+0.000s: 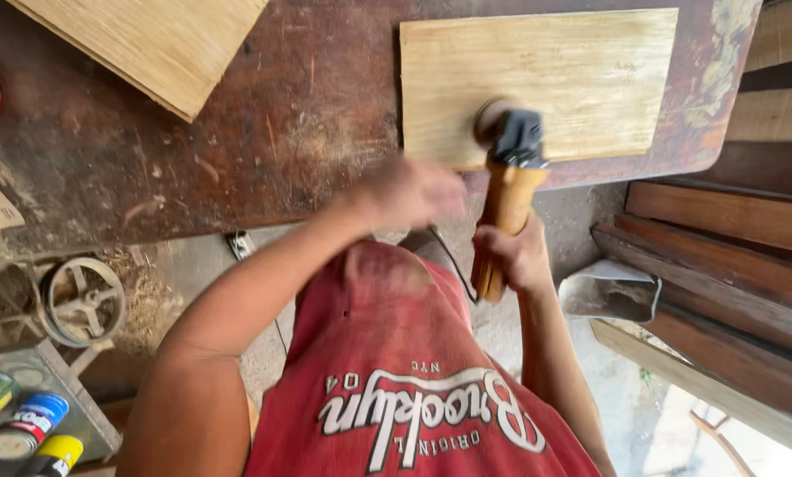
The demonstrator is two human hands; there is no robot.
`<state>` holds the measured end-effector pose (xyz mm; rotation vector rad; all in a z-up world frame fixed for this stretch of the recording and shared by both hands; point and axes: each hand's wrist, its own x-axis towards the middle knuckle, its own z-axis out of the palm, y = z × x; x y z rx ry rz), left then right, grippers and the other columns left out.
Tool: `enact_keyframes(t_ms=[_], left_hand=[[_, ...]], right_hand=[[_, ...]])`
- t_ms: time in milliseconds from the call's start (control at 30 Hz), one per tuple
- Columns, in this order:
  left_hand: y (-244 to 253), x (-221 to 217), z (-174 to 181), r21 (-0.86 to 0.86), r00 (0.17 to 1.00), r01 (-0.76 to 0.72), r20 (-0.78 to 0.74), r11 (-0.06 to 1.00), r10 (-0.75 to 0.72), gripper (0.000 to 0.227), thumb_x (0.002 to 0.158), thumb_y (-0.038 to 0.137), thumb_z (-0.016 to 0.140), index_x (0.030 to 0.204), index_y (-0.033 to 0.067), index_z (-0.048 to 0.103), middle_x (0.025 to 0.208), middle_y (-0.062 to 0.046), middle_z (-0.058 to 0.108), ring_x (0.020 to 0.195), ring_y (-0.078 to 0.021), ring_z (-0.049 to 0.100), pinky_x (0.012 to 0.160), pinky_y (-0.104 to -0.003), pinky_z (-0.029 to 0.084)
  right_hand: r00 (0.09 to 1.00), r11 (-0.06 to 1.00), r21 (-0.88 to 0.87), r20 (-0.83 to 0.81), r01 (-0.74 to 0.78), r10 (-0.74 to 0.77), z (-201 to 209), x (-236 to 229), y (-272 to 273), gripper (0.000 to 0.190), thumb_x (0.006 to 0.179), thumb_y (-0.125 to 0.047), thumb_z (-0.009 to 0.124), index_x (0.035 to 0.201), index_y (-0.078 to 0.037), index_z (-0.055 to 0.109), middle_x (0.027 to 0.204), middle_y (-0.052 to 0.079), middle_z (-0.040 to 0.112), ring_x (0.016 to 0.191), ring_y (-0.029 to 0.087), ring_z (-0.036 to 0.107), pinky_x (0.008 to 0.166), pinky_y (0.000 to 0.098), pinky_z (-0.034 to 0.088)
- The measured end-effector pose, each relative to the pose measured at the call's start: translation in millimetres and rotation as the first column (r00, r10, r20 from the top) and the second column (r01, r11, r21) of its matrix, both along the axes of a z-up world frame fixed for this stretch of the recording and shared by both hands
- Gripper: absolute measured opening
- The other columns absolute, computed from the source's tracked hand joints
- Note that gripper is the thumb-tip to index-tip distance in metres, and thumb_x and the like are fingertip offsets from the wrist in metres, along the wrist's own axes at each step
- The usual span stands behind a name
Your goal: The person uses an angle grinder with a sanding disc to smooth the surface of a rectangular wooden plank on a workbench. They hold the plank with the left hand and move the tool across the surface, then flip the plank to sand the other side.
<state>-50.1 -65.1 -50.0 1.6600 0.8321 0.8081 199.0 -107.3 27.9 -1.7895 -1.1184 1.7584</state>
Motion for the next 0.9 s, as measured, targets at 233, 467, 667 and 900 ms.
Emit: enact_keyframes(t_ms=[233,467,667,900], left_hand=[[97,-43,-56,0.003,0.603,-0.384,-0.757,0.923,0.254,0.088,0.101,0.062,0.062,0.168,0.0188,0.022,0.169,-0.020,-0.004,0.150,-0.0526,-0.014,0.119,-0.072,-0.007],[99,-37,-37,-0.041,0.600,-0.409,-0.765,0.911,0.235,0.098,0.092,0.063,0.069,0.170,0.0260,0.021,0.173,-0.010,-0.011,0.154,-0.0486,-0.021,0.123,-0.070,-0.013],[102,-32,-32,-0.132,0.572,-0.434,-0.804,0.891,0.160,0.099,0.093,0.062,0.066,0.170,0.0278,0.013,0.173,-0.008,-0.016,0.152,-0.0476,-0.025,0.121,-0.073,-0.016],[99,-30,-30,-0.163,0.565,-0.410,-0.818,0.897,0.109,0.095,0.101,0.062,0.056,0.171,0.0268,0.003,0.171,-0.012,-0.023,0.151,-0.0505,-0.029,0.120,-0.074,-0.016]], right_hand=[[0.948,0.959,0.040,0.168,-0.281,0.271,5,-45,-19,0.054,0.067,-0.015,0.081,0.116,-0.003,0.063,0.093,0.008,0.073,0.082,0.018,0.070,0.077,0.0350,0.058],[0.946,0.984,0.040,0.285,-0.175,0.157,2,-27,-21,0.051,0.070,-0.016,0.086,0.114,-0.002,0.065,0.093,0.009,0.073,0.082,0.018,0.069,0.077,0.0354,0.057],[0.973,0.970,-0.093,0.063,0.226,-0.221,-4,29,-15,0.032,0.079,-0.009,0.078,0.106,-0.003,0.063,0.090,0.007,0.071,0.072,0.017,0.068,0.067,0.0334,0.059],[0.998,0.997,-0.044,0.013,-0.066,0.067,-15,-15,-16,0.032,0.084,-0.014,0.078,0.109,-0.003,0.062,0.087,0.010,0.069,0.072,0.017,0.066,0.065,0.0321,0.057]])
